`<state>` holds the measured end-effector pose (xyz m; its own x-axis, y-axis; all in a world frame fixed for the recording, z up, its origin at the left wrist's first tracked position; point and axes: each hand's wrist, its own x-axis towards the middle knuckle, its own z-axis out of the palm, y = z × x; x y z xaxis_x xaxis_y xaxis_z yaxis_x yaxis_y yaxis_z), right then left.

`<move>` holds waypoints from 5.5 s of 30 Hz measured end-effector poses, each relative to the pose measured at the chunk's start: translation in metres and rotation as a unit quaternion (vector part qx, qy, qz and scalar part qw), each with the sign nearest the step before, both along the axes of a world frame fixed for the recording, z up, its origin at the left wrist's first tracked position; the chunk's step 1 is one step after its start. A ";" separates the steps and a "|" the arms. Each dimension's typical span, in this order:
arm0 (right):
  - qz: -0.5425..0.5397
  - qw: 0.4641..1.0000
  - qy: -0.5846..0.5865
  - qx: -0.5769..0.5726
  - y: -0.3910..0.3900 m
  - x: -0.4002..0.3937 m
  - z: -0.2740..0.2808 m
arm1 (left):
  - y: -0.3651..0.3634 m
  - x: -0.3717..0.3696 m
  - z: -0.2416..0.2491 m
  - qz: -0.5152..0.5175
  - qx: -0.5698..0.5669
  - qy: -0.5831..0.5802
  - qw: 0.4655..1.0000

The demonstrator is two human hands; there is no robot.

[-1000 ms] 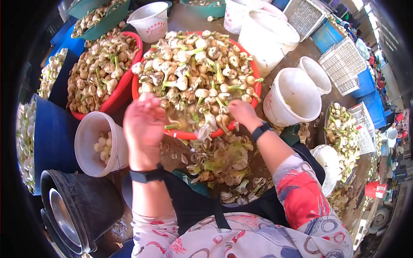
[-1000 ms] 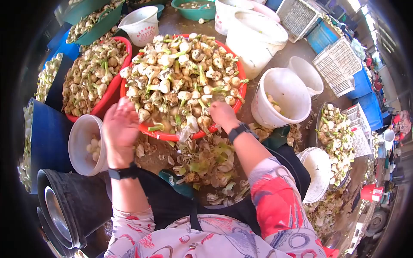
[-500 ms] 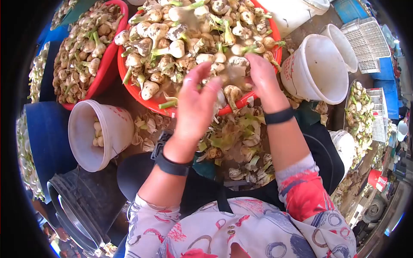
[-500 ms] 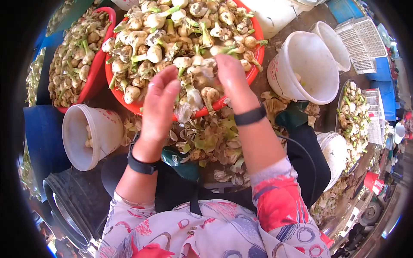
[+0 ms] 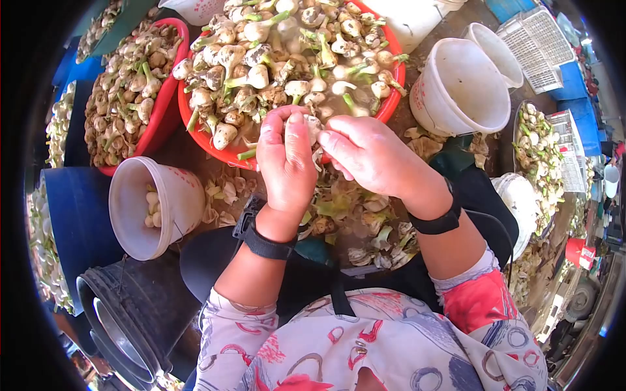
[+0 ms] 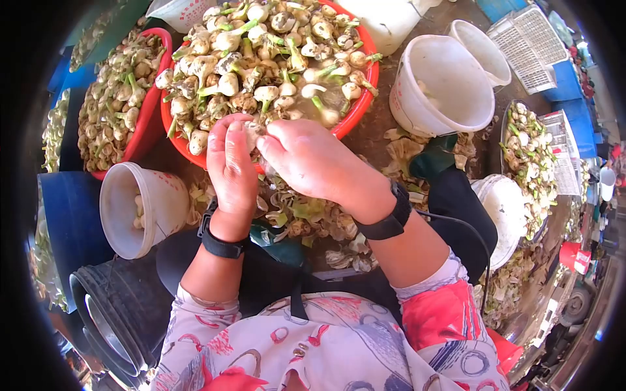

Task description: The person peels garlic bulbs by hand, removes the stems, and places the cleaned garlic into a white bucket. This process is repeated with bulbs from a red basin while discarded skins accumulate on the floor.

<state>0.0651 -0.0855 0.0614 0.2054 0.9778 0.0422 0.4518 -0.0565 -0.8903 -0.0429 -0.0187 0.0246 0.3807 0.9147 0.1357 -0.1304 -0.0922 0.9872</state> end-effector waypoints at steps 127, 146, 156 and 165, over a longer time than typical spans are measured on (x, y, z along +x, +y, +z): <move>-0.069 0.919 -0.313 -0.229 -0.043 0.076 -0.043 | 0.069 -0.064 0.003 -0.074 -0.279 -0.395 0.872; -0.164 0.872 -0.424 -0.181 0.067 0.072 -0.167 | 0.037 -0.030 0.004 -0.004 -0.424 -0.163 0.891; -0.075 0.965 -0.170 0.187 0.030 -0.006 -0.017 | 0.011 0.013 -0.027 -0.061 -0.271 -0.173 0.945; -0.104 0.994 -0.020 0.012 -0.002 -0.002 0.020 | -0.006 0.000 0.008 -0.008 -0.096 -0.106 0.990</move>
